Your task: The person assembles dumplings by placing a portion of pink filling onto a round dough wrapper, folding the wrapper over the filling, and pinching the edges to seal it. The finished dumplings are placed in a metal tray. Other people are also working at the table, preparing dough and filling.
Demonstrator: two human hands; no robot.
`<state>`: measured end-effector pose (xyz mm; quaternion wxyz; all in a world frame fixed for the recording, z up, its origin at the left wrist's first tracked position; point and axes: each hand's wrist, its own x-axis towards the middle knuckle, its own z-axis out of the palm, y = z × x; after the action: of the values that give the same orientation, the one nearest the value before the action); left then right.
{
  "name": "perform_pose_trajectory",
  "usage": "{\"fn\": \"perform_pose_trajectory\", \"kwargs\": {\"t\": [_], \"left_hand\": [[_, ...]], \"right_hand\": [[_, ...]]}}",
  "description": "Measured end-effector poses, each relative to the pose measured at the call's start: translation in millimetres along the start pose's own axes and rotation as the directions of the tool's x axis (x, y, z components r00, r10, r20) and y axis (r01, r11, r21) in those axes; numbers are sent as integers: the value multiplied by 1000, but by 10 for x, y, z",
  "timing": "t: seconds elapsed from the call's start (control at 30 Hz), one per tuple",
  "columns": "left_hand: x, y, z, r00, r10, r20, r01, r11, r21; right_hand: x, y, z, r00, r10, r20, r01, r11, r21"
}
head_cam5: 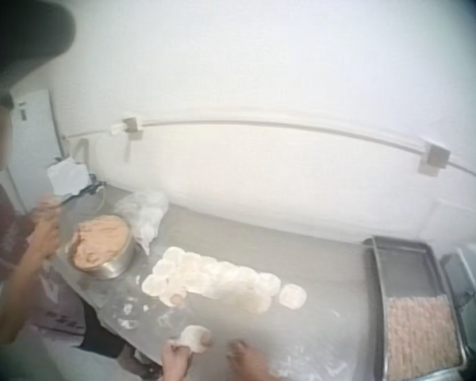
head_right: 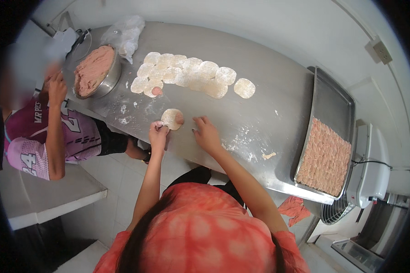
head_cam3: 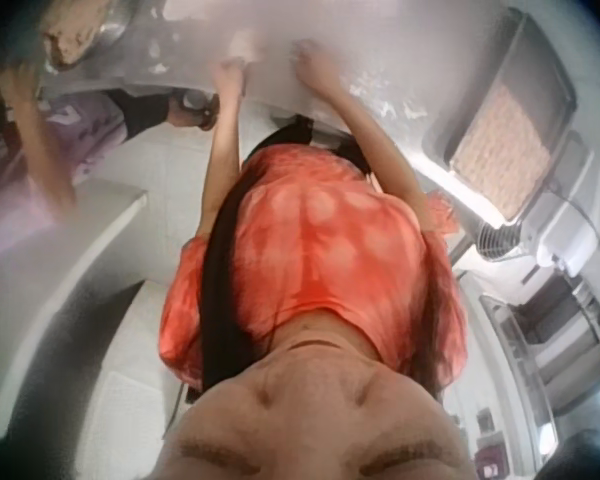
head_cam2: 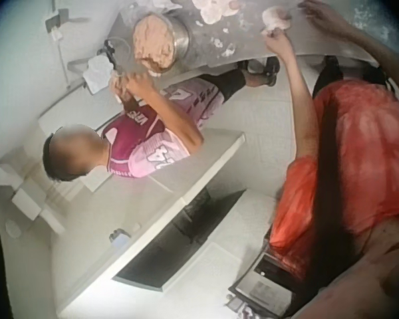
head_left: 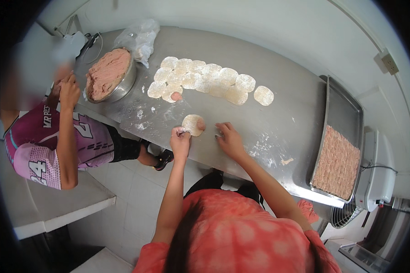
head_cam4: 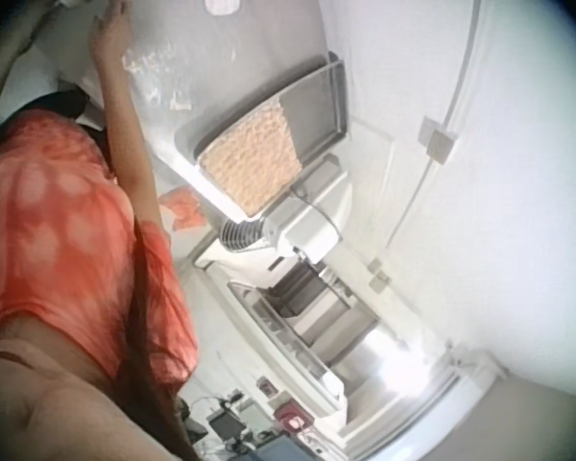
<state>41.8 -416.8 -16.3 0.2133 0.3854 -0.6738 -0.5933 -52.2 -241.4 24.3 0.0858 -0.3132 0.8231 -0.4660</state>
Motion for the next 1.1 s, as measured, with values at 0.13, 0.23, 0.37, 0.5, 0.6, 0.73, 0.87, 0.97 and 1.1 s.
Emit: {"fn": "perform_pose_trajectory", "kwargs": {"t": [0.13, 0.23, 0.37, 0.5, 0.6, 0.73, 0.87, 0.97, 1.1], "left_hand": [[70, 96, 44, 997, 56, -52, -60, 995, -77], [107, 91, -2, 997, 39, 64, -41, 999, 28], [74, 64, -10, 990, 20, 138, -33, 995, 96], [53, 138, -41, 981, -77, 176, 82, 996, -26], [74, 176, -71, 977, -100, 186, 104, 994, -13], [64, 324, -102, 973, -106, 206, 75, 985, 153], [115, 176, -90, 966, -48, 254, 54, 998, -19], [34, 325, -38, 947, -106, 305, 172, 965, -200], [-100, 557, 28, 910, -100, 402, 237, 922, -305]], "right_hand": [[293, -86, 231, 999, -35, 35, 37, 998, -52], [452, -130, 336, 986, 23, 166, -11, 997, -72], [531, -226, 421, 990, -6, 138, 3, 1000, 27], [584, -179, 462, 987, -17, 161, -29, 959, 281], [622, -67, 495, 993, 63, 99, -79, 983, 163], [604, -216, 451, 962, 191, 194, -204, 978, 46], [552, -151, 549, 958, 231, 171, -280, 886, 370], [480, -114, 536, 942, 287, 175, -336, 802, 494], [352, 29, 297, 956, 218, 198, -293, 767, 571]]}}
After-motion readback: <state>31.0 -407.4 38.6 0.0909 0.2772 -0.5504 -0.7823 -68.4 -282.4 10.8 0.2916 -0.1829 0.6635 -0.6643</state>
